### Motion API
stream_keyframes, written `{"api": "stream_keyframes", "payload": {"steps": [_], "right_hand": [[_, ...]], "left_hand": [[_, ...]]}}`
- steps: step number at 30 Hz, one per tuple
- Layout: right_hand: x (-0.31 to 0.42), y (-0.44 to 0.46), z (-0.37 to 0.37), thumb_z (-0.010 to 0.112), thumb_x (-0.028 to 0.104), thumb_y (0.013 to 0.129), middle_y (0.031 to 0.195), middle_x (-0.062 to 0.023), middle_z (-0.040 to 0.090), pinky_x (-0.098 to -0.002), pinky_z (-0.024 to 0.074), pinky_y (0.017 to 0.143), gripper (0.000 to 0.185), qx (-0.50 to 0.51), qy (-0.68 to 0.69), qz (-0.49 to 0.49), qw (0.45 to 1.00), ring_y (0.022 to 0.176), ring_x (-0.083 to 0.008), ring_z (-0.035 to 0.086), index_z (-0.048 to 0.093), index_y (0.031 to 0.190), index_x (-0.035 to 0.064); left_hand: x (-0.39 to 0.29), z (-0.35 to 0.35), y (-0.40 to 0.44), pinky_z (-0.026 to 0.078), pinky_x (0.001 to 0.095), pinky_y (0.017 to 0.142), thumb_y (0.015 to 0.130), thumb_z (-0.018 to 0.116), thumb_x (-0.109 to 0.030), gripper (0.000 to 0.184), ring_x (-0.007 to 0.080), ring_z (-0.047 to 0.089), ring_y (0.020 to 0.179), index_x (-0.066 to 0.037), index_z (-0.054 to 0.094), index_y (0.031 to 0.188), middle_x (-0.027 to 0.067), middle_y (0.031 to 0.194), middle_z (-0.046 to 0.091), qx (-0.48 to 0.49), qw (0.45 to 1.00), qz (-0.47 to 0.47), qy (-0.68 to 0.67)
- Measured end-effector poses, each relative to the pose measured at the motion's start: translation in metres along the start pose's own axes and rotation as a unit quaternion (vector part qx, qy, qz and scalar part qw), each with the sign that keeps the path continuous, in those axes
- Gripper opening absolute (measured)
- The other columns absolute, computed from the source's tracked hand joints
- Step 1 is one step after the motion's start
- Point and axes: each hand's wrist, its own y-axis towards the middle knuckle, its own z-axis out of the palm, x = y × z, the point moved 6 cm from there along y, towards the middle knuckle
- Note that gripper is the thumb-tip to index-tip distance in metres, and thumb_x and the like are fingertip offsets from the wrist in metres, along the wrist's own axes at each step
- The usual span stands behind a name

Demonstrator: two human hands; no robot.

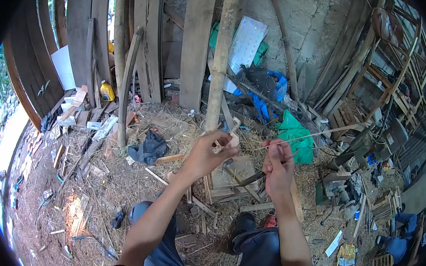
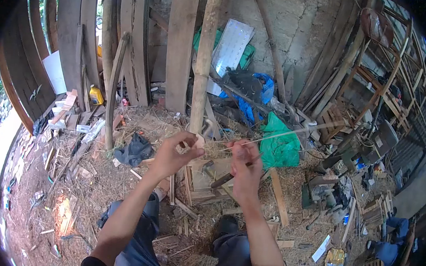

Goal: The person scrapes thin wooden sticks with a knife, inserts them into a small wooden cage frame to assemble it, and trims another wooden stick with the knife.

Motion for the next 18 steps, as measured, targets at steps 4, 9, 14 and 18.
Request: {"api": "stream_keyframes", "payload": {"steps": [4,9,14,18], "right_hand": [[-0.006,-0.005,0.005,0.057,0.024,0.092,0.082,-0.0072,0.064,-0.0165,0.0261,0.042,0.017,0.024,-0.031,-0.013,0.999,0.045,-0.0008,0.034,0.052,0.094,0.0071],[-0.002,-0.008,0.008,0.06,0.024,0.091,0.083,-0.0059,0.067,-0.0174,0.0287,0.044,0.022,0.014,-0.102,-0.058,0.993,0.049,0.0003,0.035,0.052,0.094,0.004],[0.005,-0.014,0.014,0.06,0.022,0.091,0.087,-0.007,0.067,-0.0171,0.0342,0.052,0.021,-0.002,-0.131,-0.063,0.989,0.058,-0.0003,0.043,0.054,0.095,0.0025],[0.005,-0.016,0.014,0.061,0.021,0.09,0.088,-0.0059,0.068,-0.0181,0.0372,0.059,0.019,-0.024,-0.167,-0.08,0.982,0.067,-0.002,0.049,0.056,0.095,0.0025]], "left_hand": [[0.007,0.015,-0.004,0.044,0.0274,0.062,0.074,0.077,-0.016,0.028,0.0123,0.053,0.067,0.0,0.06,0.09,0.0049,0.075,0.06,0.008,0.995,-0.061,-0.079],[-0.002,0.019,-0.005,0.037,0.023,0.052,0.077,0.076,-0.017,0.031,0.0052,0.047,0.058,-0.001,0.058,0.096,-0.0005,0.07,0.057,-0.006,0.986,-0.087,-0.141],[-0.005,0.024,-0.006,0.038,0.0225,0.049,0.076,0.076,-0.017,0.036,0.0052,0.048,0.056,-0.002,0.056,0.103,0.0,0.071,0.058,0.009,0.991,-0.088,-0.102],[-0.012,0.028,-0.008,0.039,0.0222,0.05,0.076,0.076,-0.016,0.044,0.005,0.047,0.056,-0.002,0.054,0.11,0.0003,0.072,0.057,0.031,0.994,-0.07,-0.072]]}}
